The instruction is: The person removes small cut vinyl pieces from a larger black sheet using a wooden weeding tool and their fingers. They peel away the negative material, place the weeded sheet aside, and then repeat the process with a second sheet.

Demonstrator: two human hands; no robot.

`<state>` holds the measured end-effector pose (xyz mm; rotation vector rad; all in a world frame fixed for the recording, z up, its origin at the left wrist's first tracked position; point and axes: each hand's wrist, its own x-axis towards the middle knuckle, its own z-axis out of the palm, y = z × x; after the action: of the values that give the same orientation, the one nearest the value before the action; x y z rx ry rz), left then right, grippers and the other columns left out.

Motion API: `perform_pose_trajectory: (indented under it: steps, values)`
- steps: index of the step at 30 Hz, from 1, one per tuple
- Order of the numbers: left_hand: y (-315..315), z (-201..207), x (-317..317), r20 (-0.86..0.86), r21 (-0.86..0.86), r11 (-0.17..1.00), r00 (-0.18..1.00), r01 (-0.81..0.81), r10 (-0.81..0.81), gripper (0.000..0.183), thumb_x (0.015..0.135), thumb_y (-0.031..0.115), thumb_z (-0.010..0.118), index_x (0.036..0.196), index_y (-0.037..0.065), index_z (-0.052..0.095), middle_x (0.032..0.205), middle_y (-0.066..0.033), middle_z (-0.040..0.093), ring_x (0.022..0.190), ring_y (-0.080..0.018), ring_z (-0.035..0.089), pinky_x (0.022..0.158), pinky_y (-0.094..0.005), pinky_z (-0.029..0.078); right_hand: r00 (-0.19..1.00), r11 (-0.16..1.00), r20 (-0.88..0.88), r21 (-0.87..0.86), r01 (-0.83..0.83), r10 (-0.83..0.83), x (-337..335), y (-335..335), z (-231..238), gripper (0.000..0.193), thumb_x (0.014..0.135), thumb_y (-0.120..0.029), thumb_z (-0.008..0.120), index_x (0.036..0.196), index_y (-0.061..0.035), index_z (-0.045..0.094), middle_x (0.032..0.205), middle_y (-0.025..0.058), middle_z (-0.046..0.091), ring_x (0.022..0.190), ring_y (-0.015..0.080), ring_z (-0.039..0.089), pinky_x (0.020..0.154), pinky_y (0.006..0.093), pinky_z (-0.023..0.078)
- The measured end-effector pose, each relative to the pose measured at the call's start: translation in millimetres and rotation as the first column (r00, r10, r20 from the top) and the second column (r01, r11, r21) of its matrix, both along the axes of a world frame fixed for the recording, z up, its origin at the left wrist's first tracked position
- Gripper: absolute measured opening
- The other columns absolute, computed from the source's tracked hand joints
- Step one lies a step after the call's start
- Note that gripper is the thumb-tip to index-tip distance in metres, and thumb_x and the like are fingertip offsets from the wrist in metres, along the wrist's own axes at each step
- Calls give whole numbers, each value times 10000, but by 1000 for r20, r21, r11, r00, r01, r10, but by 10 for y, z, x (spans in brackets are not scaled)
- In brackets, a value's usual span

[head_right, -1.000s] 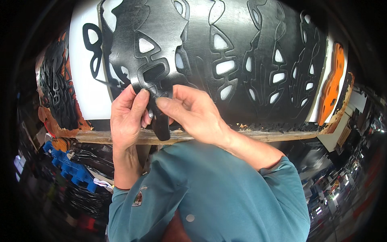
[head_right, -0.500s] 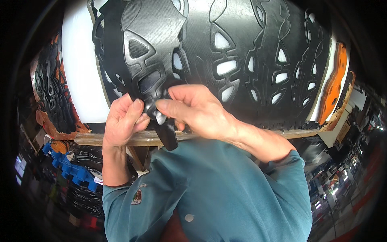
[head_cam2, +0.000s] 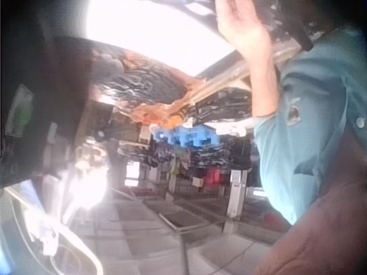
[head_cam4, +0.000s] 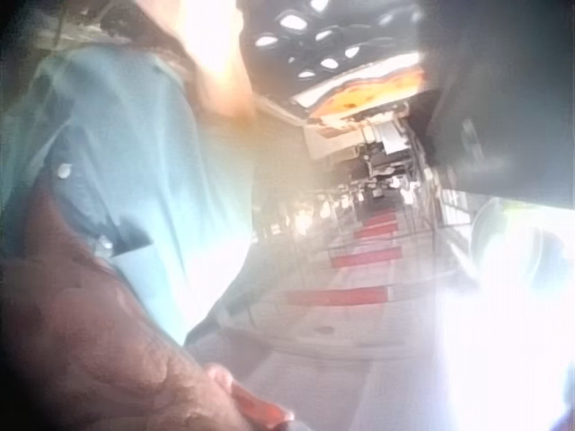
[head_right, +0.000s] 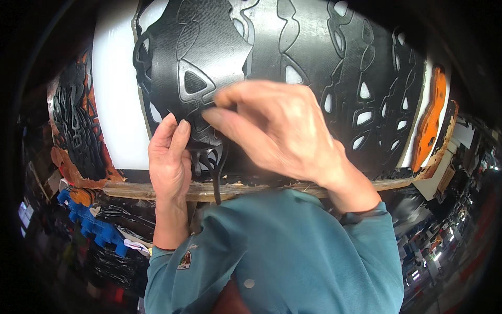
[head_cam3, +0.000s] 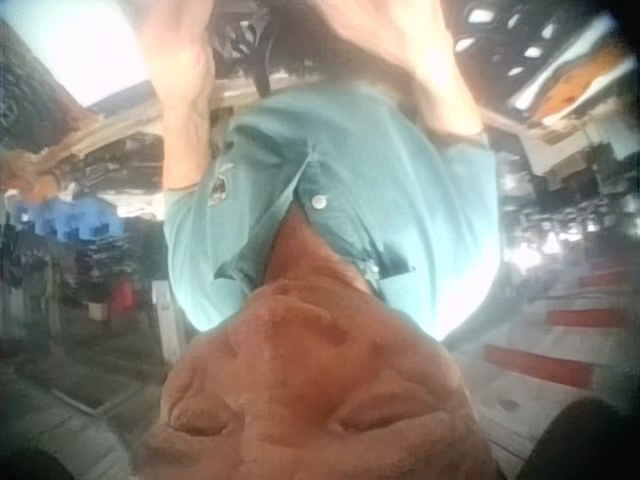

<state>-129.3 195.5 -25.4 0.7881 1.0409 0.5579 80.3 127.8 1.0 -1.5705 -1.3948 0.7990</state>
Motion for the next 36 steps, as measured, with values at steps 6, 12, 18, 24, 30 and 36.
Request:
perform_pose_trajectory:
  steps: [6, 12, 18, 24, 30, 36]
  values:
    - [-5, -67, -70, 114, 2, 1000, 993, 9, -9, 192, 1077, 63, 612, 1245, -13, 667, 1103, -41, 719, 993, -85, 663, 878, -247, 535, 999, 994, 37, 111, 12, -16, -223, 339, -284, 293, 900, -115, 823, 1131, 35, 722, 590, 48, 444, 480, 140, 431, 464, 317, 366]
    - [-3, -88, -84, -7, 108, 991, 996, 85, -85, 230, 1085, 71, 601, 1285, -31, 655, 1179, -55, 709, 1052, -93, 631, 928, -239, 490, 979, 987, -200, -150, -62, 31, -186, 366, -340, 167, 919, -127, 809, 934, -12, 688, 602, 20, 358, 524, 108, 326, 483, 312, 319]
    - [390, 246, 20, -340, 508, 861, 925, 28, 171, 226, 1091, 156, 606, 1006, -36, 691, 903, -89, 717, 710, -113, 628, 690, -241, 517, 986, 1000, -166, -13, 22, -24, -241, 384, -413, 296, 917, -144, 809, 774, -26, 578, 613, 33, 361, 532, 134, 344, 489, 319, 324]
    - [665, 18, 441, -238, 278, 943, 964, 183, -116, 162, 1050, 158, 695, 1037, 1, 735, 912, 14, 688, 841, -35, 562, 745, -232, 473, 990, 996, -136, 63, 55, -46, -268, 380, -503, 266, 926, -131, 783, 773, -16, 599, 605, 62, 419, 510, 146, 425, 486, 336, 349]
    - [704, -174, 442, -192, 314, 949, 979, -7, 71, 209, 1094, 234, 632, 1064, 57, 739, 826, 45, 699, 624, -13, 568, 521, -198, 422, 758, 971, -607, -163, 175, -238, -111, 148, -386, 249, 992, -184, 689, 794, -48, 623, 655, -24, 514, 517, 59, 381, 478, 252, 288]
    - [741, -220, 503, -71, 366, 930, 997, 41, -16, 227, 1101, 235, 619, 1051, 42, 727, 845, 39, 689, 688, -21, 564, 600, -196, 451, 708, 973, -671, -96, 211, -220, 37, -85, -410, 290, 1024, -193, 662, 788, -32, 611, 723, 5, 553, 524, 55, 407, 505, 229, 311]
